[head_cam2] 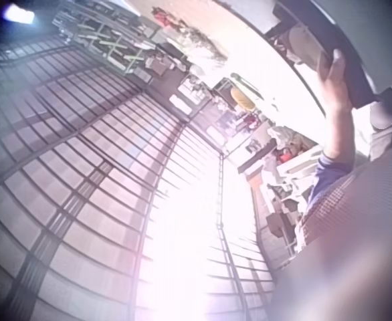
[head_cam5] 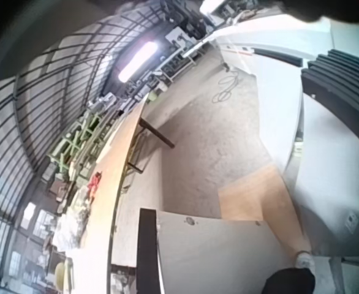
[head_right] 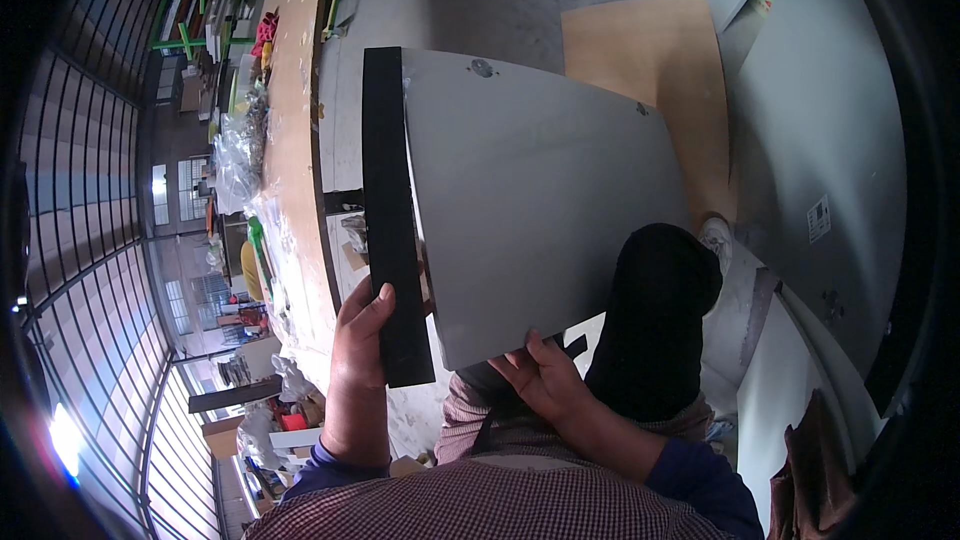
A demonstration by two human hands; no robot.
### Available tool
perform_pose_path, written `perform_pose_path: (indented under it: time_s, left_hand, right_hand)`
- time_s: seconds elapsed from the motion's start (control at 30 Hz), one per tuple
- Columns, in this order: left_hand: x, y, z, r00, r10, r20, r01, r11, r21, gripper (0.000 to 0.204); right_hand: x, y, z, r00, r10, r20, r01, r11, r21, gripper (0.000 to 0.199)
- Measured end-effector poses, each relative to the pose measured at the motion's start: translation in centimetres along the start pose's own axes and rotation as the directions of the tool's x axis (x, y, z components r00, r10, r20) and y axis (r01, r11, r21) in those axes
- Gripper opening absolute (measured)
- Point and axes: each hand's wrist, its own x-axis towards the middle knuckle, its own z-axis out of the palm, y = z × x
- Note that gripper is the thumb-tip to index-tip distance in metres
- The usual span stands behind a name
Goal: The person attaches black plastic edging to a white board using a cordless drill and screws. They align the edging, drill screws into pre-drilled holes, and repeat the process on multiple boards.
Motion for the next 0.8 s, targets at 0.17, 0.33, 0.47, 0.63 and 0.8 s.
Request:
perform_pose_path:
  time_s: [0.17,0.33,0.47,0.63,0.8]
  left_hand:
    - [-0.1,0.2,0.6,1.000,0.008,-0.010,-0.009,0.996,-0.087,0.038]
    - [-0.2,0.3,0.8,0.999,-0.034,-0.009,0.034,0.997,-0.074,0.039]
    - [-0.2,0.1,1.0,1.000,-0.004,-0.006,0.004,1.000,-0.001,0.039]
    - [0.1,-0.9,1.4,0.994,-0.019,-0.104,0.032,0.992,0.121,0.035]
    - [0.2,-1.8,1.6,0.997,0.052,-0.053,-0.044,0.988,0.147,0.032]
  right_hand:
    - [0.1,0.1,-0.2,1.000,-0.006,-0.006,0.006,1.000,0.004,0.038]
    - [0.2,0.1,-0.3,1.000,-0.010,0.024,0.010,1.000,0.007,0.036]
    - [0.1,0.0,-0.1,0.999,-0.002,-0.035,0.001,1.000,-0.018,0.035]
    - [0.0,-0.1,-0.1,1.000,-0.012,-0.006,0.012,1.000,-0.026,0.034]
    - [0.0,-0.3,-0.4,1.000,-0.009,0.018,0.009,1.000,-0.002,0.032]
